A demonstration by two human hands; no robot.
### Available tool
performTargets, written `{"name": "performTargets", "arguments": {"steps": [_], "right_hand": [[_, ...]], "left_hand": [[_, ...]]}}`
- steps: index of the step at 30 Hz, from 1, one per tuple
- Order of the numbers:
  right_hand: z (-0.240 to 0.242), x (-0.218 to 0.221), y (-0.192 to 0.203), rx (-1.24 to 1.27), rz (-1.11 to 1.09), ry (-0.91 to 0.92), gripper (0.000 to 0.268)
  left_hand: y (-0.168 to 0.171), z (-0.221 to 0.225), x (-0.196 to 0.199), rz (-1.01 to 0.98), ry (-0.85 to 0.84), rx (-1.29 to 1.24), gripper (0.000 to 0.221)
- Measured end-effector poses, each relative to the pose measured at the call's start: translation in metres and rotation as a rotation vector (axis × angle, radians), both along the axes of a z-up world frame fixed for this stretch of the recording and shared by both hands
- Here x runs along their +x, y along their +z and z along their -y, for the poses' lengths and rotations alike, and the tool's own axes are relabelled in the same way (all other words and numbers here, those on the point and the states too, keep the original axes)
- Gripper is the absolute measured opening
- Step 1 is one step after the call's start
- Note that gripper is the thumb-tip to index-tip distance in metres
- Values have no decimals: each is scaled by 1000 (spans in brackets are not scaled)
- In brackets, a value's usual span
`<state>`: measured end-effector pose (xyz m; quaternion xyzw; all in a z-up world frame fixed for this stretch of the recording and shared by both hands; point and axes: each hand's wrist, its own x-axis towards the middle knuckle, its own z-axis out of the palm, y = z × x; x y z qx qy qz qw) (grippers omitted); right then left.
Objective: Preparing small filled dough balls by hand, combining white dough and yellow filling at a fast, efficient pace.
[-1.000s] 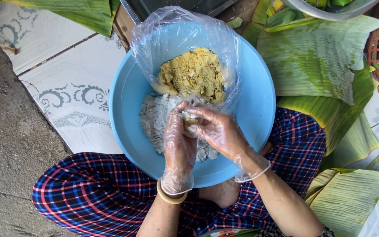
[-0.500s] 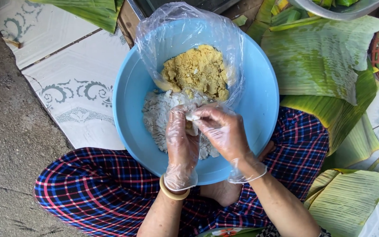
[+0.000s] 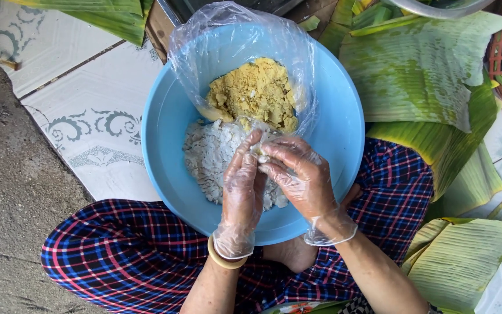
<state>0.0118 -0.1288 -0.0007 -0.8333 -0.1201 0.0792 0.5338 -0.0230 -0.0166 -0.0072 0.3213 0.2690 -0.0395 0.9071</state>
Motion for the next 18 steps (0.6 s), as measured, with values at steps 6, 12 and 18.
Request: {"name": "performTargets", "arguments": {"steps": [6,12,18], "right_hand": [[0,3,-10,-16,183,34,15],[6,6,9,10,-154,226,49],[-3,2,-10,59,-133,94,30]], "left_hand": [[-21,-5,-7,-257,162,137,25],[-3,-7,8,-433,220,-17,26],[-23,-1,-6,-253,227,62,17]]}}
